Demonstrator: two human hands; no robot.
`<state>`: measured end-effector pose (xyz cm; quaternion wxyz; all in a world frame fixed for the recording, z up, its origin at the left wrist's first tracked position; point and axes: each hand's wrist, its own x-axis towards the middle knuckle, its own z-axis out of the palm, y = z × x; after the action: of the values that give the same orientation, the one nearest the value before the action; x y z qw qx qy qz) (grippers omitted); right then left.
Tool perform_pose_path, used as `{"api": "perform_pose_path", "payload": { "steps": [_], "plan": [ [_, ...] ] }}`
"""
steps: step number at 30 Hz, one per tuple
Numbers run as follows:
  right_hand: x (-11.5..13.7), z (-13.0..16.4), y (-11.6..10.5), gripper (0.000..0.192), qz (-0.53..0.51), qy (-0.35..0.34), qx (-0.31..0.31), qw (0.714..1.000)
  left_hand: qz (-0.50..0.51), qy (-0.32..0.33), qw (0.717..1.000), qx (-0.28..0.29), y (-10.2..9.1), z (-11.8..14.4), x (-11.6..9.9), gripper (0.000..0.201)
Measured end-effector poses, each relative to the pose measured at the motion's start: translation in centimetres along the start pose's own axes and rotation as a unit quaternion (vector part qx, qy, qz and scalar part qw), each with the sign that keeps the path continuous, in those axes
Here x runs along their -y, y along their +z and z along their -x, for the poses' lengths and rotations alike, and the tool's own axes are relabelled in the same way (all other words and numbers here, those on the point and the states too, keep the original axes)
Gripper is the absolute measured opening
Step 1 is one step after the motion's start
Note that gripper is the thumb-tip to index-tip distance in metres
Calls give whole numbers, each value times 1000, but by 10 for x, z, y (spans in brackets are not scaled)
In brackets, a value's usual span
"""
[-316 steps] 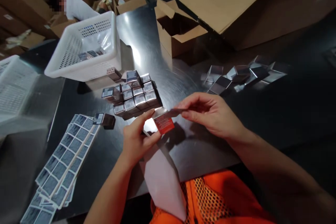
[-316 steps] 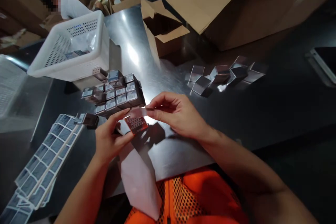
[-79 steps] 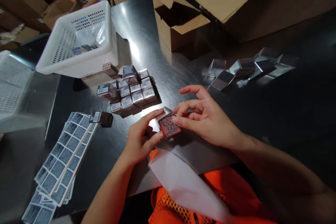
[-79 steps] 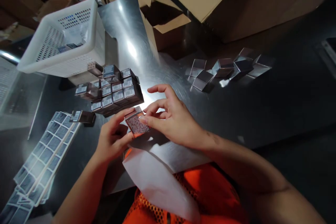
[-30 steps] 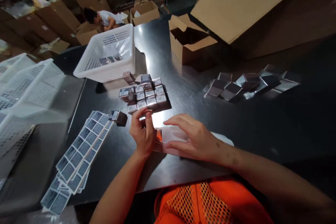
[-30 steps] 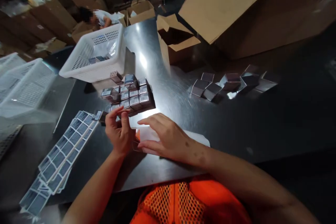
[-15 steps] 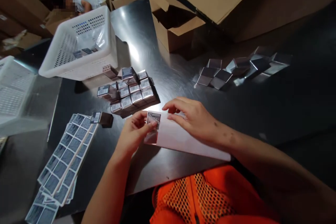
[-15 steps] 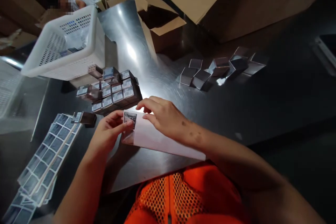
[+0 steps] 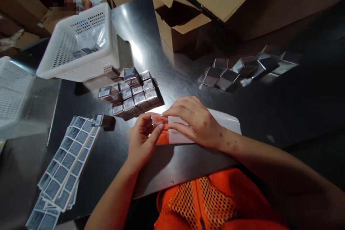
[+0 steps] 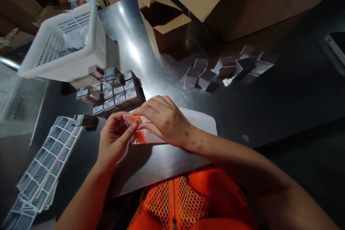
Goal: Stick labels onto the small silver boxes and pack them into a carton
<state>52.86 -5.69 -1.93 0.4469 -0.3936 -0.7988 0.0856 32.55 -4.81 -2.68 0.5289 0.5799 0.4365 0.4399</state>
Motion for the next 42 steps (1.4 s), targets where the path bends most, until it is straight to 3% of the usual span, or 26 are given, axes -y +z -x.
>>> {"api": "perform_pose_path", "payload": {
  "steps": [8,14,19,23,29,33,36,37,39,42],
  "plan": [
    [1,-1,-4,11,-72,77,22,994,20,-66,998,15,2,3,-4,31],
    [1,0,-1,6,-50,74,38,995,43,-97,994,32,1,0,-9,53],
    [2,6,6,9,-1,63,7,998,61,-118,990,54,-1,-4,-10,58],
    [6,9,8,9,39,18,-17,999,95,-148,984,37,-7,-6,-6,52],
    [7,6,14,11,111,-113,-14,987,103,-212,971,31,-11,-14,-8,55],
    [11,2,8,10,-5,-199,19,980,42,-173,983,41,-15,-20,-4,54],
    [18,-7,-9,7,-121,-131,28,984,-59,-133,989,22,-19,-24,4,38],
    [20,-13,-15,10,-128,-89,18,988,-79,-126,989,15,-20,-25,7,34],
    [21,-33,-20,32,-104,-29,11,994,-96,-115,989,-9,-21,-26,11,26],
    [17,-80,-3,69,-71,-32,71,994,-130,-91,985,-64,-20,-27,12,20]
  ]
}}
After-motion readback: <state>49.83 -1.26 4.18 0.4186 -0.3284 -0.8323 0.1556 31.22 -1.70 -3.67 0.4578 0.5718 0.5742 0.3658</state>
